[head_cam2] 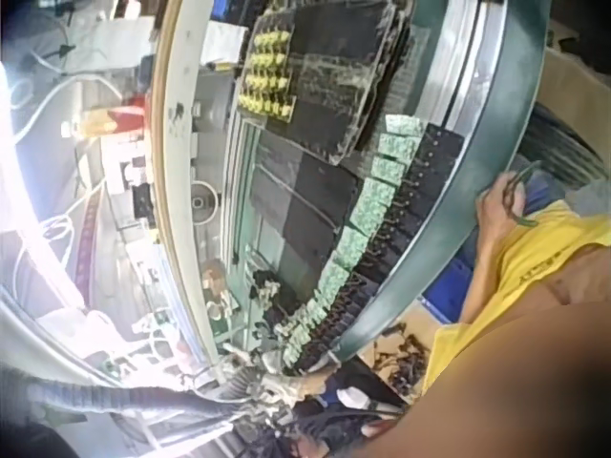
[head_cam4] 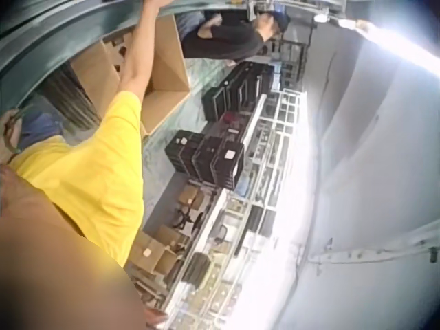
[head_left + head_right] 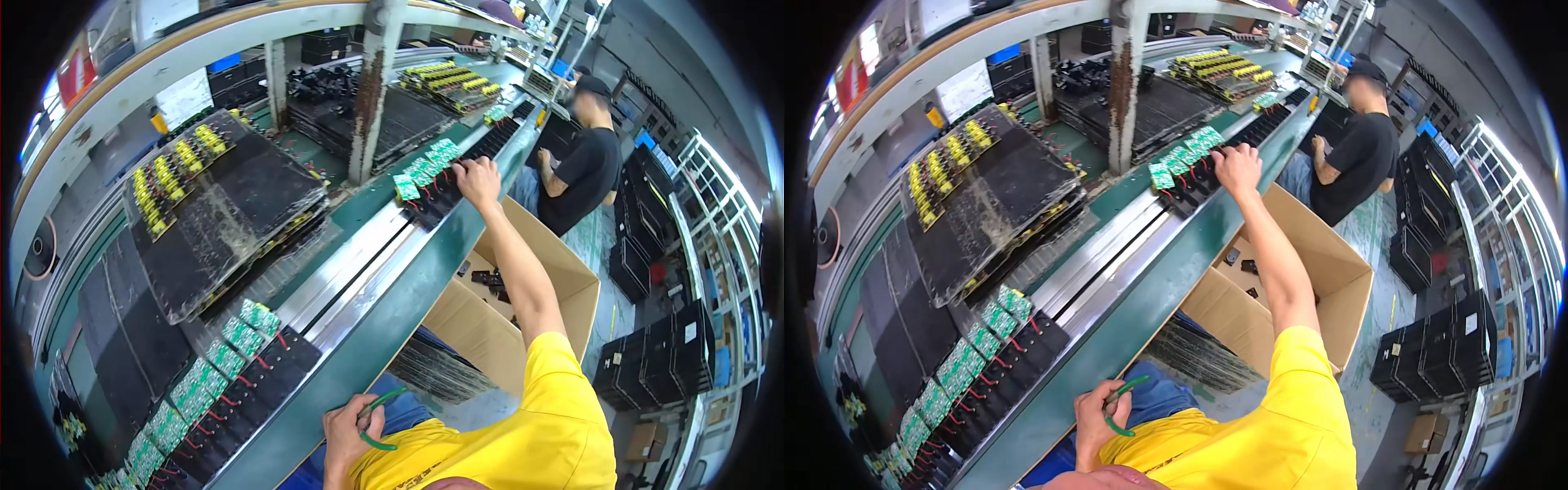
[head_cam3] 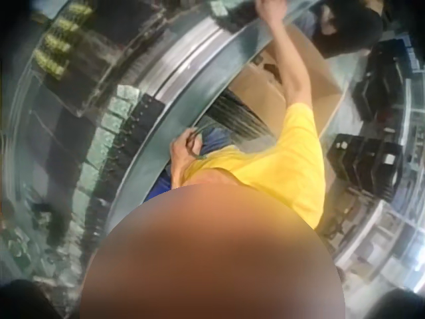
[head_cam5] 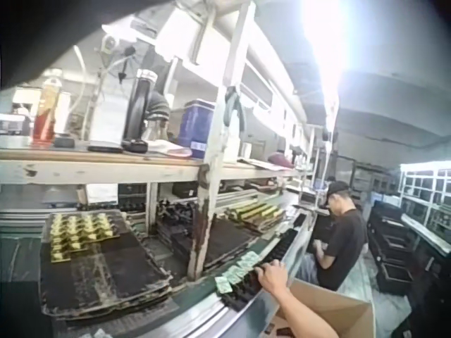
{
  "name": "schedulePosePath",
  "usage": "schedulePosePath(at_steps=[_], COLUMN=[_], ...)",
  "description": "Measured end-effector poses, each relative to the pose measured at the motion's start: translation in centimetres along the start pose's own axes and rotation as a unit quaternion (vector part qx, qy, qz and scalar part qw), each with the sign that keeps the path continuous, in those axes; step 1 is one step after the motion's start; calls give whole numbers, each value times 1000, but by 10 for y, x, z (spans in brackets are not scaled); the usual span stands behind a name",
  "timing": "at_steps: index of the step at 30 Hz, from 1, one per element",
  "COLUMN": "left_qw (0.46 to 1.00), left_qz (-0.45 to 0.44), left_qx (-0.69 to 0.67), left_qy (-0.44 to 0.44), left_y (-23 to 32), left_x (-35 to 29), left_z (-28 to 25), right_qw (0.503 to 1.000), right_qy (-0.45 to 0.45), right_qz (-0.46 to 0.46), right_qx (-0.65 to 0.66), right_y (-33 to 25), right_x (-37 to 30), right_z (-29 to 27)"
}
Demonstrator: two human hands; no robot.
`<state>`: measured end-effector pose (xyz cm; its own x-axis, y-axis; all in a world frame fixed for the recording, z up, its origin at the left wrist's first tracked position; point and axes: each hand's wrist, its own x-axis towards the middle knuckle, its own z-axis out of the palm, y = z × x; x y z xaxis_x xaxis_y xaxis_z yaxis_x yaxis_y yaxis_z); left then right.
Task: Assembling electronic components on an assembly line conveyor belt using a small hand tool.
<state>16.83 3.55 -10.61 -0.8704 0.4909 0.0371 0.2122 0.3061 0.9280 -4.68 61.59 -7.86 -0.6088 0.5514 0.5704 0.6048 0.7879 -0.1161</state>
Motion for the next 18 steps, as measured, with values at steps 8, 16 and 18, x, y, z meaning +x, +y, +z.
schedulePosePath(at_steps=[8, 16, 18], left_qw=[999, 997, 998], left_qz=[-3, 16, 16], left_qx=[50, 53, 57], left_qy=[13, 58, 34], left_y=[-3, -5, -7], left_x=[3, -1, -3], left_z=[7, 12, 9], right_qw=[999, 989, 973], right_qy=[45, -59, -89], right_qz=[25, -109, -156], right_qx=[8, 84, 147], right_y=[-5, -50, -80], right_x=[2, -60, -94], right_z=[27, -27, -58])
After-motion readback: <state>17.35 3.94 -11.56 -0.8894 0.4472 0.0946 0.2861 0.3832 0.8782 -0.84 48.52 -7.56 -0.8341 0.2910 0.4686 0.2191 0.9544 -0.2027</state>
